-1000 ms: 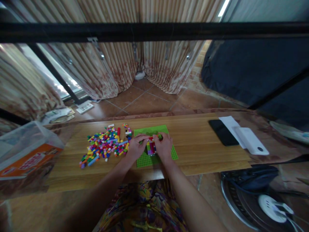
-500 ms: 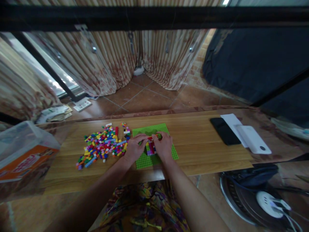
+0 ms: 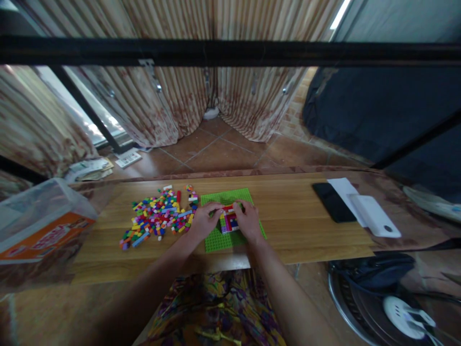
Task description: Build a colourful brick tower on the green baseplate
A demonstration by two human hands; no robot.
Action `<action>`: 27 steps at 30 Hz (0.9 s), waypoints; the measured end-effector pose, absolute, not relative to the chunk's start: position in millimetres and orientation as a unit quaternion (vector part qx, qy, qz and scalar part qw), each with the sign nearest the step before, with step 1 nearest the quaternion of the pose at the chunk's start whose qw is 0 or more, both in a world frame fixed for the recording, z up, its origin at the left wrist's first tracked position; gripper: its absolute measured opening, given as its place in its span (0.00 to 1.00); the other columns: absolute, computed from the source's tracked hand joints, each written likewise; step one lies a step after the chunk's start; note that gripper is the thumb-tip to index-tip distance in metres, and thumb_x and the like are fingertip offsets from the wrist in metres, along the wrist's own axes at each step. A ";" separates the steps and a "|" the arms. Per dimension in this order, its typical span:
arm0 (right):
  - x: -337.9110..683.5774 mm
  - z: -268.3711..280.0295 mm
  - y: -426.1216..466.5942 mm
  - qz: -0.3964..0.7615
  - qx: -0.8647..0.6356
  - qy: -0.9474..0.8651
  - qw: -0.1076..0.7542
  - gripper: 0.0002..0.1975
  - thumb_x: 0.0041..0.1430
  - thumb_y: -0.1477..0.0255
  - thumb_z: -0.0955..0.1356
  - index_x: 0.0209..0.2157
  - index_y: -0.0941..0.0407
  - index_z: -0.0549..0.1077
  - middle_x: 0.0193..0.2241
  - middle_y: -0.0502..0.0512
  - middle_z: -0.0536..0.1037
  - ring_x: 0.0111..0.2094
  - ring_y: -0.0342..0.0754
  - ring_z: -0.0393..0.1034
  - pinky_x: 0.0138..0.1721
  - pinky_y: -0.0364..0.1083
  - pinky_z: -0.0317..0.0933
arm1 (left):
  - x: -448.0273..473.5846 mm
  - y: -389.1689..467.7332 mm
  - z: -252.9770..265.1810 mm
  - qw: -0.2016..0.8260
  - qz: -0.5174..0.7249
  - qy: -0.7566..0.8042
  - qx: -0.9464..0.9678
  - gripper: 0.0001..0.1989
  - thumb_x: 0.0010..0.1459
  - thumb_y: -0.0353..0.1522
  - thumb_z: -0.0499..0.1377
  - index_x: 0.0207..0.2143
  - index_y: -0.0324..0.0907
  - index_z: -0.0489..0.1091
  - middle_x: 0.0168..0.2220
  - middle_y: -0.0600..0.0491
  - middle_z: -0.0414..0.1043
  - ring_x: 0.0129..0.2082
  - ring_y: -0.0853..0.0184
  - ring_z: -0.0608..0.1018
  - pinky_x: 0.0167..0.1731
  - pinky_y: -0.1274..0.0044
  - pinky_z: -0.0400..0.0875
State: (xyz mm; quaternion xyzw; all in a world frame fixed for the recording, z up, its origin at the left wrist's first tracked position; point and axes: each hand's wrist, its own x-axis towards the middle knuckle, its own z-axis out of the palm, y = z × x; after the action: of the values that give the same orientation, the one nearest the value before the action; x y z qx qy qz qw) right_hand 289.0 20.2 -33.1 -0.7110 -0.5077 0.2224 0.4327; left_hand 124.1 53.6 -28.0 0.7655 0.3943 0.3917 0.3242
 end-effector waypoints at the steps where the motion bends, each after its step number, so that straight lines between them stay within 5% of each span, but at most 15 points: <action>1: 289.0 -33.9 19.5 0.216 -0.711 -0.511 0.432 0.22 0.57 0.54 0.62 0.40 0.54 0.77 0.41 0.59 0.80 0.45 0.55 0.71 0.52 0.57 0.60 | 124.2 53.3 -28.4 0.326 0.395 0.396 0.762 0.07 0.61 0.28 0.57 0.35 0.41 0.76 0.36 0.50 0.80 0.37 0.65 0.80 0.42 0.73 0.74; 19: 288.5 -32.4 21.0 0.208 -0.713 -0.516 0.427 0.22 0.55 0.55 0.65 0.40 0.57 0.78 0.38 0.59 0.80 0.39 0.52 0.73 0.47 0.54 0.63 | 125.3 52.6 -24.7 0.315 0.377 0.402 0.773 0.08 0.61 0.29 0.56 0.36 0.42 0.76 0.36 0.51 0.79 0.37 0.66 0.79 0.43 0.74 0.74; 27: 299.3 -33.8 18.1 0.332 -0.681 -0.434 0.487 0.30 0.57 0.48 0.61 0.40 0.58 0.79 0.33 0.57 0.81 0.35 0.53 0.74 0.38 0.50 0.66 | 95.5 36.2 -12.2 0.257 0.374 0.457 0.766 0.15 0.61 0.26 0.54 0.49 0.41 0.72 0.47 0.47 0.76 0.46 0.64 0.78 0.49 0.71 0.73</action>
State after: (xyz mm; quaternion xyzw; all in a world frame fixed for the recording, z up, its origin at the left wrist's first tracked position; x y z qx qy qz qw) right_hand 299.3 18.1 -33.8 -0.6813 -0.4342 0.3319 0.4871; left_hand 95.5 36.2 -12.2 0.7655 0.4567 0.3735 0.2567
